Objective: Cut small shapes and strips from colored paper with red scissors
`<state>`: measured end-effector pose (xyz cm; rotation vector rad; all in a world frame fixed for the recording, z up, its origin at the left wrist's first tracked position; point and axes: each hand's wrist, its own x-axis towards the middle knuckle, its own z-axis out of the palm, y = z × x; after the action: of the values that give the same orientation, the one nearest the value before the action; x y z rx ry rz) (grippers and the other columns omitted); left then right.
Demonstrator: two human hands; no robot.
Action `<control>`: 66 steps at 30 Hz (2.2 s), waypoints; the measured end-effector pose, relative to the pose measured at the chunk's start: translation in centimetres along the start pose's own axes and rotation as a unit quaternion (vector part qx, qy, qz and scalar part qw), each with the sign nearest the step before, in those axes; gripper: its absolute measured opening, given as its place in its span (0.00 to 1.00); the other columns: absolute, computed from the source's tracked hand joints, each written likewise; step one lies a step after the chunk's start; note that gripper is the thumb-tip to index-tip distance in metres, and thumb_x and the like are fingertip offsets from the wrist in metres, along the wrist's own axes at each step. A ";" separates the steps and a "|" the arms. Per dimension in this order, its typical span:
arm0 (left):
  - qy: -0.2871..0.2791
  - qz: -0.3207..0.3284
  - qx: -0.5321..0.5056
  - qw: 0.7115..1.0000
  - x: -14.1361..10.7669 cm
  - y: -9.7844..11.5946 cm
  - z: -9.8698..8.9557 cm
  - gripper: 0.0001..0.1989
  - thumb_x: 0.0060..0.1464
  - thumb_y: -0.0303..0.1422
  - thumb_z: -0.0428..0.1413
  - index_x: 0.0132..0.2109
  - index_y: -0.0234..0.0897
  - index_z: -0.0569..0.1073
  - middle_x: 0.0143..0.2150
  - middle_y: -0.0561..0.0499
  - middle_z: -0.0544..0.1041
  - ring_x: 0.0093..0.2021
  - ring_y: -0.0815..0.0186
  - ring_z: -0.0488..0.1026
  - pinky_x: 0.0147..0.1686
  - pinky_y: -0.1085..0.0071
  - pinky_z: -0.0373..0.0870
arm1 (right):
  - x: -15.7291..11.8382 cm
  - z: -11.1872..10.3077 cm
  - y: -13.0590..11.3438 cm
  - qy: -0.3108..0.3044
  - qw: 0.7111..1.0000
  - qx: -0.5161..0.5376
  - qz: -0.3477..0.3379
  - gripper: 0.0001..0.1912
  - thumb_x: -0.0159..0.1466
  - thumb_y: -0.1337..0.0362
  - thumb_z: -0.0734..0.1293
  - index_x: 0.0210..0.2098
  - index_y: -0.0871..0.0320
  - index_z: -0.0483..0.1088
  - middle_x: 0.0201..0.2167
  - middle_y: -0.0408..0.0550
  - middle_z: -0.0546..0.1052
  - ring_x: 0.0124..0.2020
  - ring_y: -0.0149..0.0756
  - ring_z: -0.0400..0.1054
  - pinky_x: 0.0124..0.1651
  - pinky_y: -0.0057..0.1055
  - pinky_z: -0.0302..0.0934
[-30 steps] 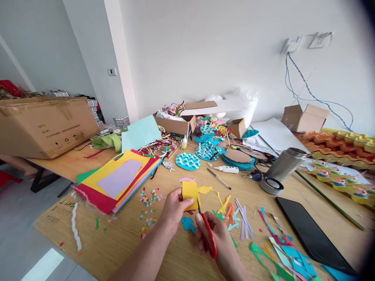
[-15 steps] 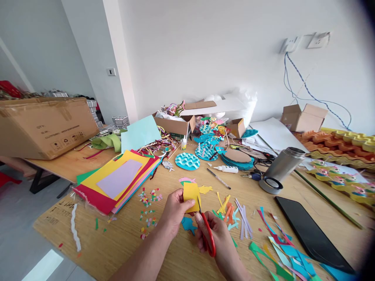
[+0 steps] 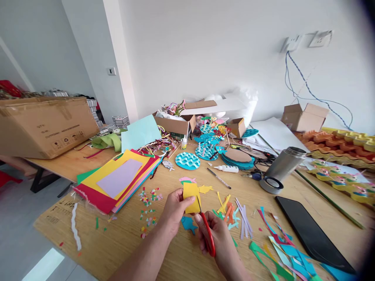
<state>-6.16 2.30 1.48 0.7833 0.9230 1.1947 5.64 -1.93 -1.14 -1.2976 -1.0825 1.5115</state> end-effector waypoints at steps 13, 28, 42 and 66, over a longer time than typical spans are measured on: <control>0.017 -0.028 0.002 0.999 -0.1 0.1 -0.1 0.10 0.35 0.33 0.64 0.27 0.31 0.75 0.23 0.51 0.74 0.23 0.70 0.68 0.23 0.74 0.62 | 0.1 0.0 -0.1 -0.001 1.000 -0.011 0.020 0.27 0.49 0.38 0.66 0.23 0.55 0.58 0.10 0.35 0.68 0.07 0.25 0.59 0.10 0.21 0.46; 0.020 -0.026 0.016 0.999 0.0 0.1 -0.2 0.11 0.36 0.36 0.63 0.27 0.32 0.75 0.23 0.52 0.73 0.24 0.69 0.67 0.26 0.73 0.60 | -0.1 0.0 -0.1 -0.012 1.000 -0.015 0.022 0.24 0.49 0.43 0.69 0.22 0.55 0.56 0.08 0.34 0.67 0.07 0.25 0.56 0.10 0.21 0.45; -0.009 -0.024 0.055 0.998 0.2 -0.5 -0.5 0.07 0.40 0.33 0.60 0.25 0.33 0.72 0.20 0.55 0.68 0.21 0.72 0.62 0.22 0.75 0.55 | 0.0 -0.1 0.0 -0.008 1.000 -0.010 0.026 0.26 0.49 0.40 0.67 0.23 0.55 0.57 0.09 0.35 0.68 0.07 0.25 0.58 0.10 0.20 0.46; -0.029 -0.022 0.081 0.996 0.2 -0.8 -0.5 0.08 0.41 0.33 0.58 0.23 0.34 0.68 0.19 0.55 0.66 0.20 0.72 0.59 0.21 0.74 0.53 | -0.1 0.0 -0.4 -0.004 0.999 0.032 0.035 0.26 0.46 0.42 0.71 0.24 0.57 0.60 0.12 0.35 0.69 0.09 0.25 0.60 0.10 0.20 0.52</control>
<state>-6.24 2.31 0.54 0.9183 0.9924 1.0617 5.67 -1.97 -0.77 -1.2975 -0.9951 1.5918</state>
